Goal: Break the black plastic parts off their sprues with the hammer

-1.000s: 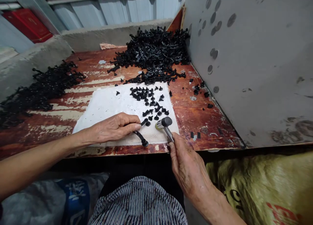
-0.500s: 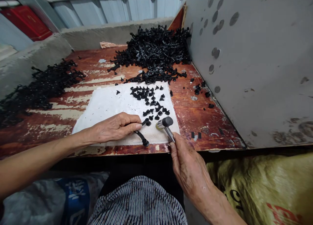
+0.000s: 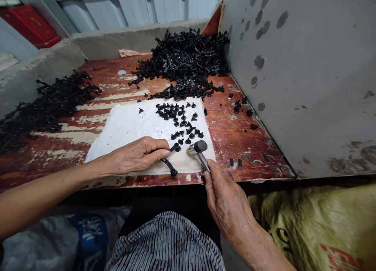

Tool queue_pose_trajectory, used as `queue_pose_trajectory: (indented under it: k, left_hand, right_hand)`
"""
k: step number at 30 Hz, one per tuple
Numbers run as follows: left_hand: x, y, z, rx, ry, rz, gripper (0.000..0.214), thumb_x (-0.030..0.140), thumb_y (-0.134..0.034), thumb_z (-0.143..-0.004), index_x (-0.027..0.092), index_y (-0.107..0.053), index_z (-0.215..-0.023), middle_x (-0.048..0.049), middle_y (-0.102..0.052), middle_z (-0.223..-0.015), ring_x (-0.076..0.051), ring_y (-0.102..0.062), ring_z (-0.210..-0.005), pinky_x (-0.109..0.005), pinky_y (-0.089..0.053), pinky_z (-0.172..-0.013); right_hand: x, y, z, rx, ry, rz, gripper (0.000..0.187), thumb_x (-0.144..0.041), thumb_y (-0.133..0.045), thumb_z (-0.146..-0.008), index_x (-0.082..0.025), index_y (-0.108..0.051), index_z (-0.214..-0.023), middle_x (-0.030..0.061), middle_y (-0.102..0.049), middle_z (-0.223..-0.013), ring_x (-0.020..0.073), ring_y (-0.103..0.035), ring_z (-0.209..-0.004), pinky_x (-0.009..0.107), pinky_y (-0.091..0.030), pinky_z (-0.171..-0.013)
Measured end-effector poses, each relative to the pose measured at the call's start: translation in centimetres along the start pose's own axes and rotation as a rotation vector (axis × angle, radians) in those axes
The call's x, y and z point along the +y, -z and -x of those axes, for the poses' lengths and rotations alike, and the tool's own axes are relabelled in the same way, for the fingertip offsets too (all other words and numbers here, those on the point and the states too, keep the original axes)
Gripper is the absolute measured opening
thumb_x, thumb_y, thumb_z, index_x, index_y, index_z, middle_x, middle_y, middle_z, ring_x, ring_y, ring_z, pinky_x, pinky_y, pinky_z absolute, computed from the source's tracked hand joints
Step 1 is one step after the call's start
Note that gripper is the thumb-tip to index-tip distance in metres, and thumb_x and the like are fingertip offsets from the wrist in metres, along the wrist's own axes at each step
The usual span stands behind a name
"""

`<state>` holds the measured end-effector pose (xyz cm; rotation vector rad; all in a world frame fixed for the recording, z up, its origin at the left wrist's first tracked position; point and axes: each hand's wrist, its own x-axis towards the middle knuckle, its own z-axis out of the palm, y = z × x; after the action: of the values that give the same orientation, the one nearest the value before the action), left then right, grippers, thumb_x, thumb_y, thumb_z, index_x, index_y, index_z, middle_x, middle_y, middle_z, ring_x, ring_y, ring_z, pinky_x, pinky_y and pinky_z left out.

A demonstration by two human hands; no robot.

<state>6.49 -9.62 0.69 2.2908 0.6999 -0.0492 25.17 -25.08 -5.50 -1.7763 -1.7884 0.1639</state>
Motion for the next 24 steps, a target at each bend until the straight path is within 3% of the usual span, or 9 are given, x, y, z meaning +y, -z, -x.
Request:
queue_pose_trajectory:
  k: [7, 10, 14, 18, 21, 24]
  left_hand:
    - [-0.4, 0.3, -0.5, -0.039, -0.024, 0.038, 0.033, 0.033, -0.038, -0.092, 0.019, -0.035, -0.062, 0.0062, -0.033, -0.056, -0.007, -0.030, -0.052, -0.022, -0.025, -0.050]
    - [-0.3, 0.6, -0.6, -0.063, -0.015, 0.042, 0.033, 0.032, -0.039, -0.091, 0.019, -0.034, -0.061, 0.0061, -0.032, -0.055, -0.007, -0.030, -0.051, -0.022, -0.023, -0.048]
    - [-0.2, 0.7, -0.7, -0.077, -0.030, 0.038, 0.033, 0.031, -0.039, -0.090, 0.019, -0.034, -0.060, 0.0056, -0.034, -0.056, -0.007, -0.030, -0.051, -0.022, -0.024, -0.048]
    - [0.0, 0.8, -0.7, -0.079, -0.008, 0.045, 0.032, 0.031, -0.039, -0.089, 0.019, -0.036, -0.060, 0.0055, -0.034, -0.055, -0.007, -0.030, -0.050, -0.022, -0.024, -0.047]
    - [0.3, 0.8, -0.6, -0.076, 0.025, 0.039, 0.033, 0.030, -0.039, -0.089, 0.019, -0.034, -0.059, 0.0053, -0.035, -0.054, -0.007, -0.030, -0.049, -0.022, -0.024, -0.048]
    - [0.5, 0.8, -0.6, -0.081, 0.030, 0.033, 0.032, 0.030, -0.039, -0.089, 0.019, -0.035, -0.059, 0.0050, -0.037, -0.053, -0.007, -0.032, -0.050, -0.023, -0.025, -0.049]
  right_hand:
    - [0.3, 0.0, 0.2, -0.015, -0.039, -0.047, 0.029, -0.025, -0.038, -0.095, -0.013, -0.058, -0.113, 0.0148, -0.073, -0.093, 0.0226, -0.071, -0.075, 0.033, -0.058, -0.065]
    - [0.4, 0.4, 0.2, -0.030, -0.032, -0.069, 0.034, -0.026, -0.039, -0.095, -0.013, -0.056, -0.121, 0.0169, -0.071, -0.111, 0.0248, -0.071, -0.093, 0.039, -0.058, -0.081]
    - [0.1, 1.3, -0.6, 0.035, 0.060, -0.082, 0.046, -0.017, -0.040, -0.093, -0.016, -0.045, -0.140, 0.0147, -0.060, -0.133, 0.0245, -0.061, -0.117, 0.043, -0.051, -0.097]
    - [-1.2, 2.4, -2.1, 0.060, 0.209, -0.094, 0.062, -0.008, -0.039, -0.089, -0.023, -0.033, -0.149, 0.0111, -0.063, -0.129, 0.0236, -0.063, -0.112, 0.040, -0.056, -0.089]
    - [-2.0, 2.8, -2.7, 0.083, 0.222, -0.102, 0.067, -0.006, -0.039, -0.090, -0.027, -0.025, -0.152, 0.0101, -0.067, -0.116, 0.0216, -0.068, -0.100, 0.033, -0.059, -0.077]
    - [-2.0, 2.7, -3.0, 0.058, 0.219, -0.072, 0.062, -0.007, -0.038, -0.090, -0.022, -0.029, -0.150, 0.0114, -0.068, -0.100, 0.0199, -0.068, -0.080, 0.030, -0.058, -0.064]
